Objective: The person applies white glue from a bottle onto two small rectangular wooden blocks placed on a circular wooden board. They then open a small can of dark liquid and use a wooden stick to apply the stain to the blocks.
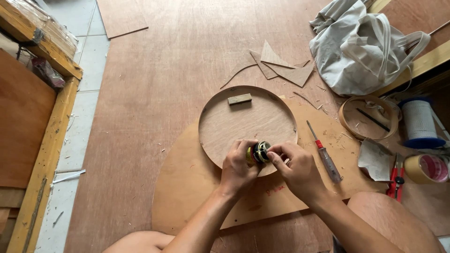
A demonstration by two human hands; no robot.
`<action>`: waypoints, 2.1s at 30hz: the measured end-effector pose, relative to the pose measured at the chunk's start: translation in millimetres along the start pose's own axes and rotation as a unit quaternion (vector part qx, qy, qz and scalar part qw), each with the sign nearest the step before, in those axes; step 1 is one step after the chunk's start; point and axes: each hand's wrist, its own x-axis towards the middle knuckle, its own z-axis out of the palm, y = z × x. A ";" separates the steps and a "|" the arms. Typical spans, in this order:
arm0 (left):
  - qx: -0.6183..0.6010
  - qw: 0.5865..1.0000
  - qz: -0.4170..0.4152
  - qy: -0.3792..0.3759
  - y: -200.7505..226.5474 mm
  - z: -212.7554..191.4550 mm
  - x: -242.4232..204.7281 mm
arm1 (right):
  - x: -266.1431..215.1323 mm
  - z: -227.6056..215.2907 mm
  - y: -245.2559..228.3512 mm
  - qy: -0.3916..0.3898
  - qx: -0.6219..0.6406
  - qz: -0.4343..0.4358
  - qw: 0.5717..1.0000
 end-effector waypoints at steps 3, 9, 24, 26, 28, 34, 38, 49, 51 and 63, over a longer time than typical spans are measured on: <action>-0.001 1.000 0.010 0.005 -2.3 0.1 0.8 | 0.0 2.3 0.8 0.010 0.012 0.012 1.000; -0.023 0.998 0.052 0.015 14.2 -8.9 4.5 | 4.7 -11.0 -2.1 0.025 0.066 0.099 0.993; -0.065 0.986 -0.143 0.061 25.7 -22.1 8.9 | 26.8 -53.1 69.0 0.101 0.497 0.255 0.823; -0.061 0.985 -0.154 0.054 25.1 -25.4 12.1 | 41.9 -67.1 117.8 0.133 0.464 0.249 0.840; -0.057 0.984 -0.164 0.048 24.0 -25.2 13.2 | 48.4 -81.2 162.3 0.164 0.430 0.243 0.854; -0.049 0.984 -0.169 0.042 15.0 -19.2 10.5 | 46.6 -91.2 224.1 0.163 0.341 0.322 0.868; -0.051 0.984 -0.163 0.042 18.1 -20.4 10.5 | 51.4 -84.7 234.2 0.171 0.340 0.339 0.860; -0.045 0.981 -0.187 0.040 24.6 -27.2 11.8 | 45.1 -84.1 227.2 0.171 0.245 0.389 0.871; -0.037 0.979 -0.198 0.040 27.1 -31.1 12.7 | 41.5 -88.1 214.7 0.156 0.182 0.384 0.891; -0.094 0.974 -0.202 0.032 -0.9 -41.7 28.3 | 10.0 -56.3 38.3 -0.137 -0.269 0.282 0.911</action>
